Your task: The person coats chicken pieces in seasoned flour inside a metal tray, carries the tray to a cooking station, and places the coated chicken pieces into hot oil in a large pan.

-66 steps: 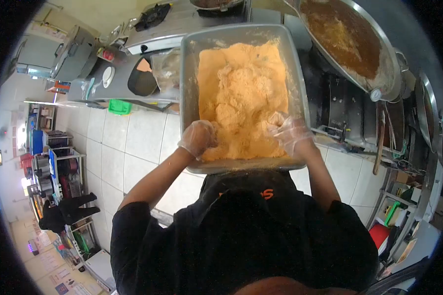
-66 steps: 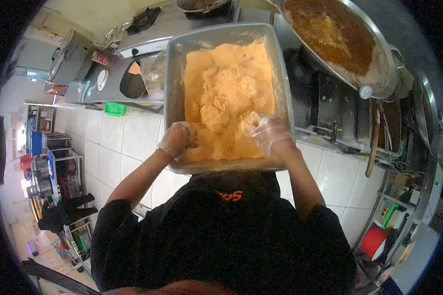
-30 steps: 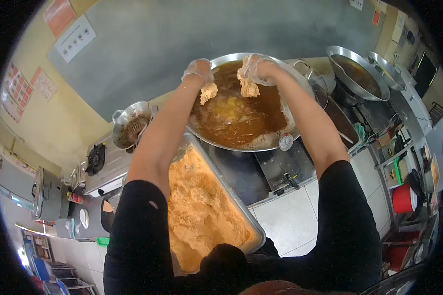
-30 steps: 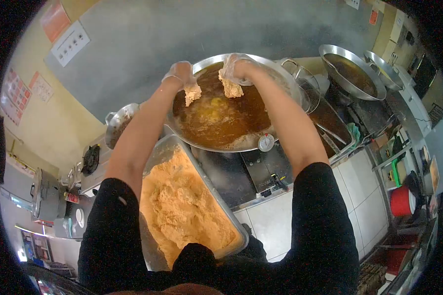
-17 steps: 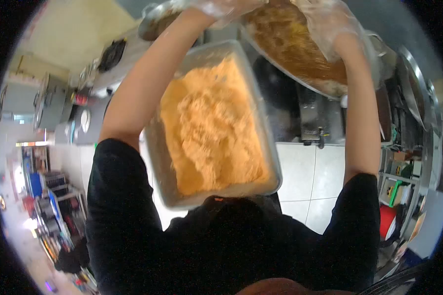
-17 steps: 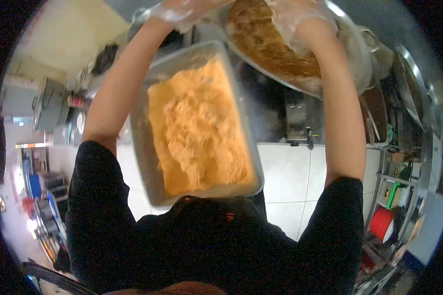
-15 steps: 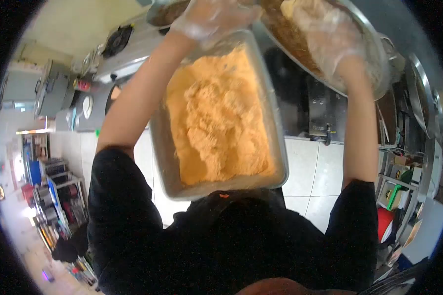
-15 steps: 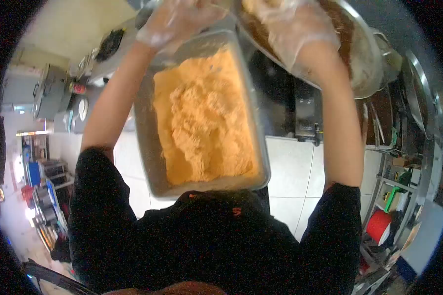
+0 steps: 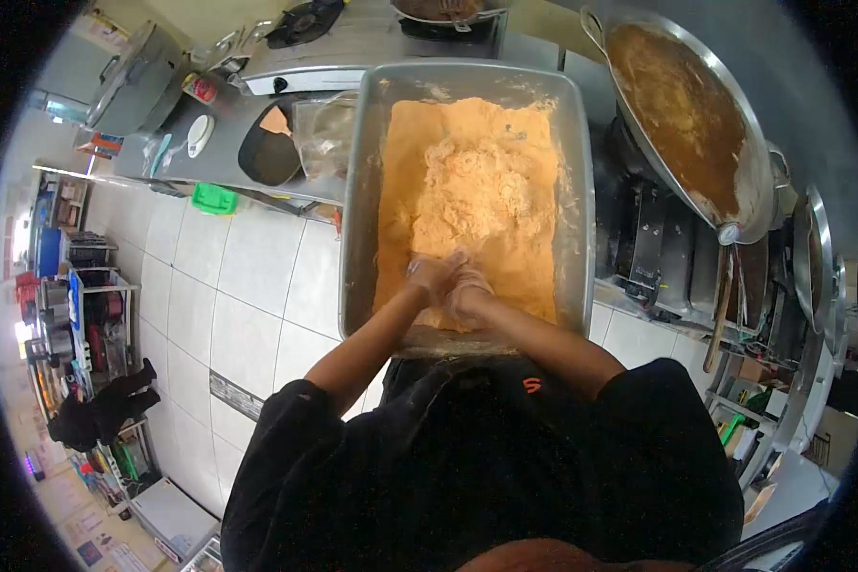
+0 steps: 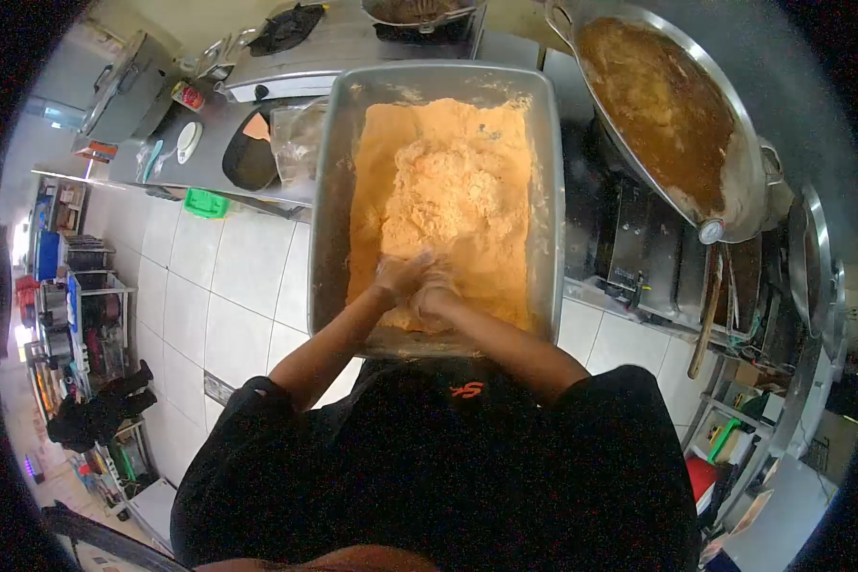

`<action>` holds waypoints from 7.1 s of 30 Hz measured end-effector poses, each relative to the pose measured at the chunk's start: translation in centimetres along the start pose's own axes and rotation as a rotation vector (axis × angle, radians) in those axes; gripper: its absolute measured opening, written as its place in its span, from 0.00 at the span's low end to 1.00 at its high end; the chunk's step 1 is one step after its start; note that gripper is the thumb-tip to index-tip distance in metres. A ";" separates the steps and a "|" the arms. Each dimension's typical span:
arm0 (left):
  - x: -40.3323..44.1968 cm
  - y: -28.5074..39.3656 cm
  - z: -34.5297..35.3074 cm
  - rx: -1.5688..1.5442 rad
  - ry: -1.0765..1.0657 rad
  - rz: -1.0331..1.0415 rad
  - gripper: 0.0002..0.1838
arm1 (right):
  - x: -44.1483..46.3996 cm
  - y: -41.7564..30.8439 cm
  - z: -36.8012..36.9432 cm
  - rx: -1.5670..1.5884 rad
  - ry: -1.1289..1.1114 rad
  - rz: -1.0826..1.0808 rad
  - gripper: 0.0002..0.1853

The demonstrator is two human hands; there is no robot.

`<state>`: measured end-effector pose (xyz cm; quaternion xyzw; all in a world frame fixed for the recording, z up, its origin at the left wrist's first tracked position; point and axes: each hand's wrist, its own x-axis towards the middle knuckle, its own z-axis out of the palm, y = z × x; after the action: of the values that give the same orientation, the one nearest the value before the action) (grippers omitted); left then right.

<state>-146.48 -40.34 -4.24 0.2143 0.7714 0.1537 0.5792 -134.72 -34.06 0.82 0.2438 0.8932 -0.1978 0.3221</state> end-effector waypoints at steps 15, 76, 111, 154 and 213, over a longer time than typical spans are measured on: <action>6.4 -2.5 2.4 0.428 0.495 0.572 0.55 | -2.9 1.6 3.3 -0.482 0.075 -0.013 0.38; 3.2 -0.8 -0.9 0.994 -0.383 0.614 0.34 | -3.5 10.8 3.8 0.097 -0.143 -0.172 0.16; 6.0 -2.9 -1.4 0.269 0.158 0.599 0.18 | -8.6 9.6 4.5 0.312 0.253 0.387 0.19; -25.5 47.1 -5.4 1.087 0.638 1.627 0.16 | -36.0 18.0 -29.3 0.316 1.347 0.453 0.25; 8.5 -6.3 4.9 1.218 -0.229 0.822 0.22 | 1.7 8.6 5.7 0.237 0.292 -0.012 0.27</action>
<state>-144.78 -41.52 -15.69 0.7835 0.5124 -0.1203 0.3304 -128.31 -29.57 -6.06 0.3005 0.9024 -0.2660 0.1569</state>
